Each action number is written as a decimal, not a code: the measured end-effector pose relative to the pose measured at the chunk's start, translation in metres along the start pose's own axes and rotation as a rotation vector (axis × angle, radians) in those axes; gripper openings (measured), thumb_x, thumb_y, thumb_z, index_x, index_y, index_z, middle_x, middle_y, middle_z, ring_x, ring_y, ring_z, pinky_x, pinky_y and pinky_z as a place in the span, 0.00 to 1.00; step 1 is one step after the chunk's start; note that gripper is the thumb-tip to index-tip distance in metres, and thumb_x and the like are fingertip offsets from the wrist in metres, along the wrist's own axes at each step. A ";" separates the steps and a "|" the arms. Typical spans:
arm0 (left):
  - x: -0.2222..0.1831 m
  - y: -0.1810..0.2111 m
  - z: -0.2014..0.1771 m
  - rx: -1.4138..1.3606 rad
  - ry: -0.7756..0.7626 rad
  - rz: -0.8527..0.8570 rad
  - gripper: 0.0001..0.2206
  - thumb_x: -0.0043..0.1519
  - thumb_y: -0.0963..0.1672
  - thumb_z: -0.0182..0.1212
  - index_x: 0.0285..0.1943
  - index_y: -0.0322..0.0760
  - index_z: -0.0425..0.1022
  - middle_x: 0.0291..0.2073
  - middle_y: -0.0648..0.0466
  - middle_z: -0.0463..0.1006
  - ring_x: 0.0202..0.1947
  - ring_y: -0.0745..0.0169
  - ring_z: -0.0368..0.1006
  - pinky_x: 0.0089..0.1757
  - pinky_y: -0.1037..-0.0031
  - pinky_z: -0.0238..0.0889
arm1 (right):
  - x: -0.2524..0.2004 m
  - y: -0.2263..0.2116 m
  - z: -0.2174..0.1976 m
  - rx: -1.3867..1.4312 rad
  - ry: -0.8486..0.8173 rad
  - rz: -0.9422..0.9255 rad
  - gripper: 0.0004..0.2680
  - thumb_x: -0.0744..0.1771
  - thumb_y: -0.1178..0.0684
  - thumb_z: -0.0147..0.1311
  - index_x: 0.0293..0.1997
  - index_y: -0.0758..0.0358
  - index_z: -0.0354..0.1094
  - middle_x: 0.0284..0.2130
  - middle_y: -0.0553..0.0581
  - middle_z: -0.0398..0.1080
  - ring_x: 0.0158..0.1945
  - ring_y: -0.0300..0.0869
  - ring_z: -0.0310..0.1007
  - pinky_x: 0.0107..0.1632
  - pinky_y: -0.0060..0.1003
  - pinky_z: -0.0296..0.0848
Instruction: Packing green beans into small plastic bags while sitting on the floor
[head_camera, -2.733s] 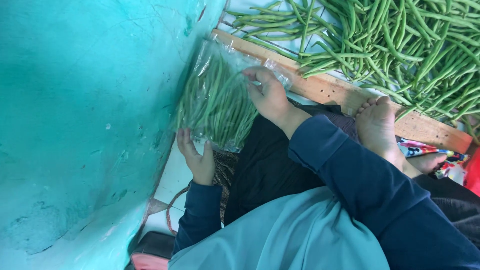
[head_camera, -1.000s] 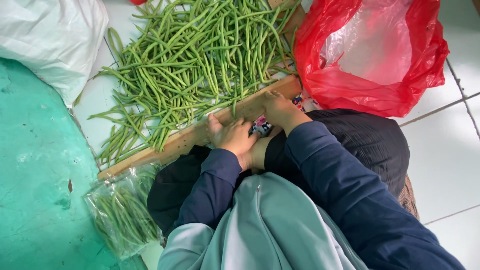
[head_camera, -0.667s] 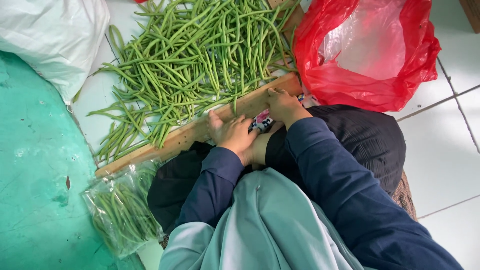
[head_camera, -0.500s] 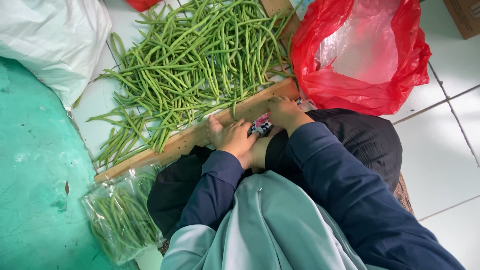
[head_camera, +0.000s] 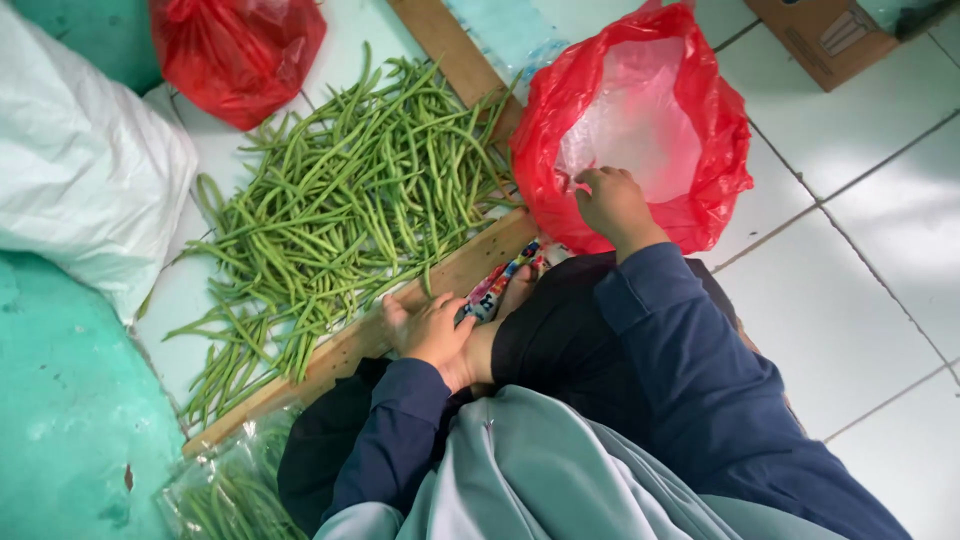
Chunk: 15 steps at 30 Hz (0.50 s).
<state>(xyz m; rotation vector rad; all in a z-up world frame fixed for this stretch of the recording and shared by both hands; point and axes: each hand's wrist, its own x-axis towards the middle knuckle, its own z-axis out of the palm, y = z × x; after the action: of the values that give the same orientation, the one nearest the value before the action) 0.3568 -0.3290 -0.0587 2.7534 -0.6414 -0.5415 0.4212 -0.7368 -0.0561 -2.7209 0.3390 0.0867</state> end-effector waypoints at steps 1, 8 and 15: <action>0.008 0.009 -0.005 -0.002 -0.013 0.003 0.21 0.62 0.56 0.58 0.62 0.55 0.75 0.62 0.52 0.74 0.63 0.52 0.71 0.59 0.64 0.64 | 0.011 0.009 0.002 0.000 -0.008 0.011 0.11 0.68 0.42 0.54 0.52 0.47 0.76 0.42 0.57 0.75 0.53 0.56 0.75 0.50 0.54 0.79; 0.073 0.101 -0.088 0.077 -0.079 0.166 0.20 0.65 0.53 0.57 0.65 0.49 0.73 0.67 0.48 0.68 0.69 0.46 0.61 0.64 0.55 0.54 | 0.040 -0.005 0.019 0.071 -0.054 0.098 0.12 0.65 0.45 0.57 0.51 0.50 0.76 0.40 0.60 0.74 0.50 0.58 0.76 0.45 0.55 0.80; 0.184 0.159 -0.039 0.045 -0.084 0.356 0.16 0.70 0.46 0.46 0.65 0.49 0.73 0.65 0.50 0.70 0.71 0.44 0.60 0.65 0.53 0.54 | 0.042 -0.006 -0.012 0.077 -0.039 0.156 0.15 0.63 0.46 0.60 0.54 0.54 0.74 0.46 0.60 0.68 0.55 0.56 0.68 0.48 0.53 0.79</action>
<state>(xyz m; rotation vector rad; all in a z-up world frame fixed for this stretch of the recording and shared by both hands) 0.4671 -0.5468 -0.0248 2.5788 -1.1454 -0.5649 0.4633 -0.7459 -0.0471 -2.6093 0.5320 0.1669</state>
